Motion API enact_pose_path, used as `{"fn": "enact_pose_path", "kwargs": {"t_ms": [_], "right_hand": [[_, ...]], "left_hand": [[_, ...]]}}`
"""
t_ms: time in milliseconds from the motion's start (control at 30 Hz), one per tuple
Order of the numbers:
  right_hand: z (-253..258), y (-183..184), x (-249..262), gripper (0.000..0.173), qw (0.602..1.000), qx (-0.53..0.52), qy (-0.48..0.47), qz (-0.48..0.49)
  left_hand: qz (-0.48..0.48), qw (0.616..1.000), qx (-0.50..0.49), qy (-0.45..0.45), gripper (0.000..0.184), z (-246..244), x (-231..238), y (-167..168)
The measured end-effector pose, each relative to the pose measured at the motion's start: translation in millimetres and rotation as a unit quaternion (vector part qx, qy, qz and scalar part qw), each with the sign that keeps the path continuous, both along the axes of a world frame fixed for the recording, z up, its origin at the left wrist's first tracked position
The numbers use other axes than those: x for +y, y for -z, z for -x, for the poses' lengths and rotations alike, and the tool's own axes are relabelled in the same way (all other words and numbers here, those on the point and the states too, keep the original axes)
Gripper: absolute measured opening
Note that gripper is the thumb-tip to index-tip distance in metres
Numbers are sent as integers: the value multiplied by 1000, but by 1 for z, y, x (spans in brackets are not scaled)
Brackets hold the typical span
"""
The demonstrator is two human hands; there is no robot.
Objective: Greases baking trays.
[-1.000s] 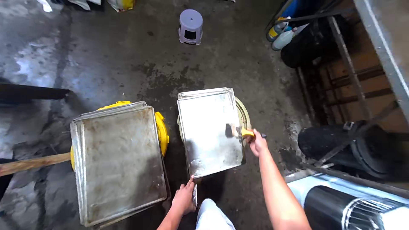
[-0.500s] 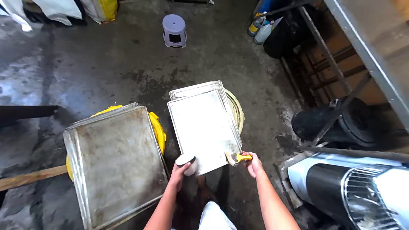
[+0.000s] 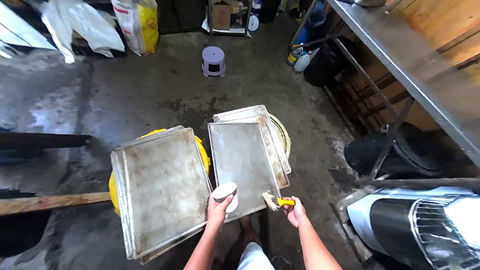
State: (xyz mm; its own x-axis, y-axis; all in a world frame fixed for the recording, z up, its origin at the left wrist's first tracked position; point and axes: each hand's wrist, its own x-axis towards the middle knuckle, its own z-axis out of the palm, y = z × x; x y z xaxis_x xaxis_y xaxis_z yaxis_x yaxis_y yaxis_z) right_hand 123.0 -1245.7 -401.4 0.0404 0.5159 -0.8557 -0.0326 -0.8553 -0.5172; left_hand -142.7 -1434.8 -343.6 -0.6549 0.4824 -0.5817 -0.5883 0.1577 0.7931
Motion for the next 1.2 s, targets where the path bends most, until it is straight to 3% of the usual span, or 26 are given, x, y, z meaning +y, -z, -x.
{"fn": "enact_pose_path", "kwargs": {"t_ms": [133, 267, 433, 567, 633, 700, 767, 833, 900, 967, 1067, 1133, 1167, 1200], "right_hand": [[22, 7, -40, 39, 1000, 21, 5, 13], [52, -16, -85, 37, 998, 14, -66, -11], [83, -53, -150, 45, 978, 47, -192, -69], [127, -53, -195, 49, 954, 43, -286, -77], [149, -43, -203, 50, 951, 33, -297, -79], [167, -46, -200, 53, 959, 30, -268, -86], [180, -74, -183, 56, 968, 56, -225, -100], [180, -116, -159, 60, 953, 115, -252, -122], [173, -156, -139, 44, 901, 181, -334, -210], [168, -182, -123, 21, 806, 209, -442, -334], [170, -198, -107, 17, 632, 164, -597, -466], [170, -194, -105, 20, 535, 89, -698, -467], [167, -185, -104, 21, 523, 74, -717, -455], [160, -174, -98, 21, 548, 78, -710, -435]], "left_hand": [[-7, 998, 44, -39, 78, 14, -22, -6], [-13, 987, 110, -118, 79, 39, -54, -14], [-7, 974, 141, -178, 78, 79, -163, -13], [20, 969, 147, -196, 85, 107, -240, 2], [59, 972, 153, -168, 82, 121, -258, 13], [137, 962, 217, -96, 100, 129, -266, 20], [183, 930, 319, -6, 122, 131, -257, 11], [148, 909, 381, 77, 119, 124, -233, -9], [83, 896, 404, 167, 111, 110, -205, -27], [39, 874, 416, 247, 106, 93, -173, -38], [-35, 839, 443, 313, 99, 69, -119, -49], [-71, 824, 437, 355, 95, 53, -86, -53], [-71, 819, 423, 381, 96, 46, -72, -50], [-58, 817, 401, 409, 99, 40, -60, -43]]}}
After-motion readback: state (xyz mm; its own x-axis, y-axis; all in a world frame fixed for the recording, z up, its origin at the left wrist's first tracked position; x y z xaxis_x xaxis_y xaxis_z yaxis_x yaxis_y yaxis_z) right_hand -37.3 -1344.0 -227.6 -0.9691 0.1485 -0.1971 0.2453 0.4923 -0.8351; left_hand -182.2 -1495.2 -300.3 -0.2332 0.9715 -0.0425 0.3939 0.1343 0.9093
